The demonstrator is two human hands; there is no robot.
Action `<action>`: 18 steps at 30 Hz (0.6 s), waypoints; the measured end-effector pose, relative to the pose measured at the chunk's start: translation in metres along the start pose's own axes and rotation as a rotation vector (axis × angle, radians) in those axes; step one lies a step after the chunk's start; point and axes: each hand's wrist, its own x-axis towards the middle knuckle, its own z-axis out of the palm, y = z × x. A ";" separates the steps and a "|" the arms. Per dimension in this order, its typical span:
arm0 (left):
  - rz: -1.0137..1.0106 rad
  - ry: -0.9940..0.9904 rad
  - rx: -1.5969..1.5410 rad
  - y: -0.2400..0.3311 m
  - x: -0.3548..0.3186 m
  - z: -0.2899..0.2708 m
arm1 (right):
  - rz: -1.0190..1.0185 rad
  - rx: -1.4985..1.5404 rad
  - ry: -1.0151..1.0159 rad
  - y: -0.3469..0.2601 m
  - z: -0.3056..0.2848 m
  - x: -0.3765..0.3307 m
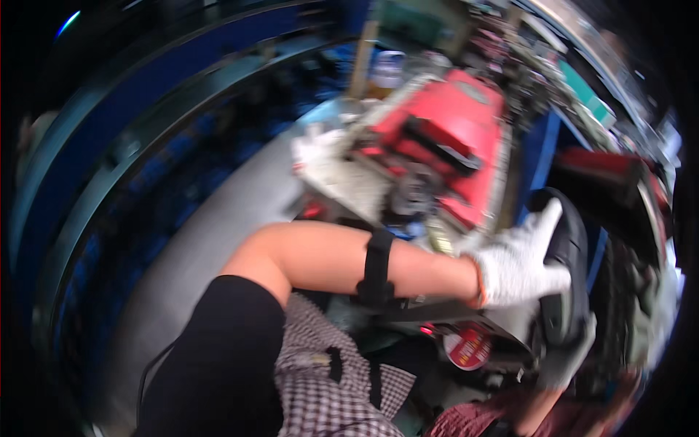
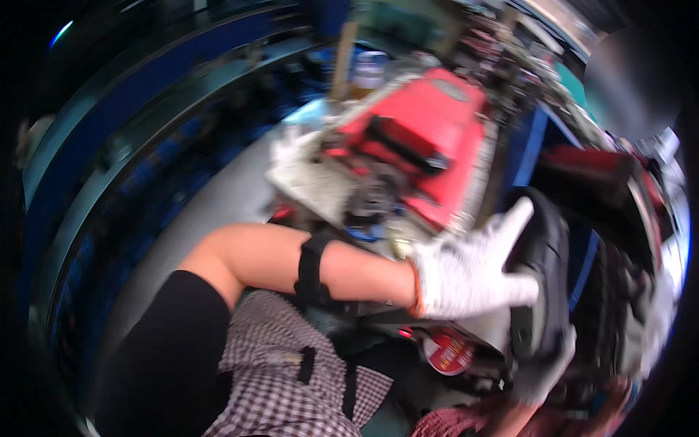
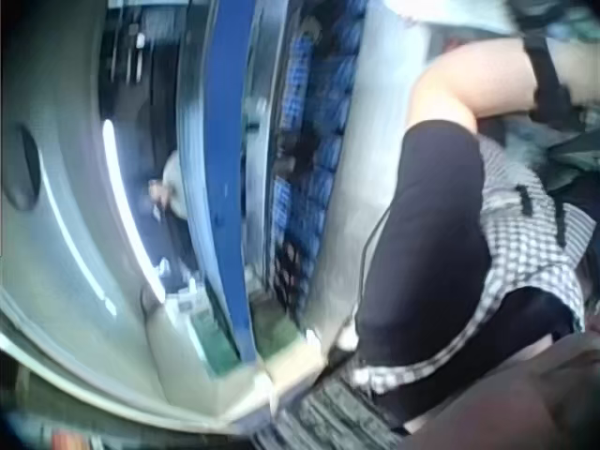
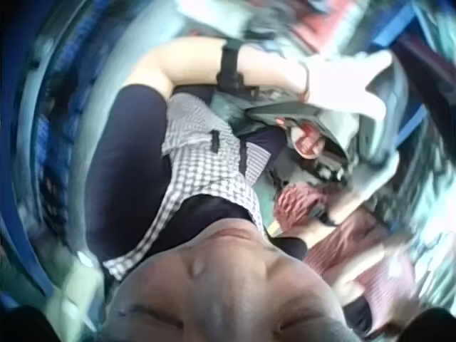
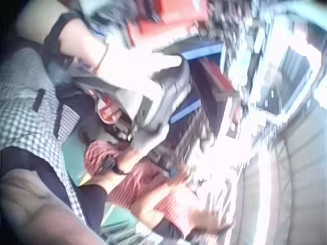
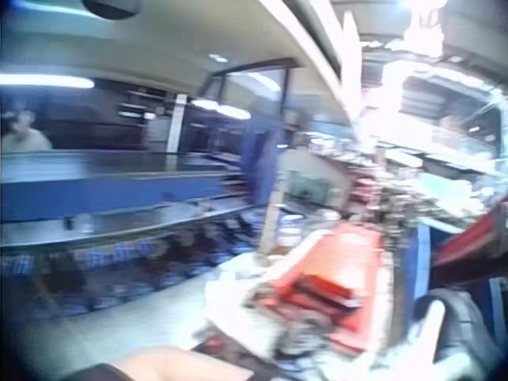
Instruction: Operates heat-pressing machines to attach shoe soles or components on a factory assembly line.
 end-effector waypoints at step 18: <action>-0.420 1.426 -0.187 -0.117 -0.275 -0.276 | -0.774 -0.260 -0.473 0.104 0.199 -0.076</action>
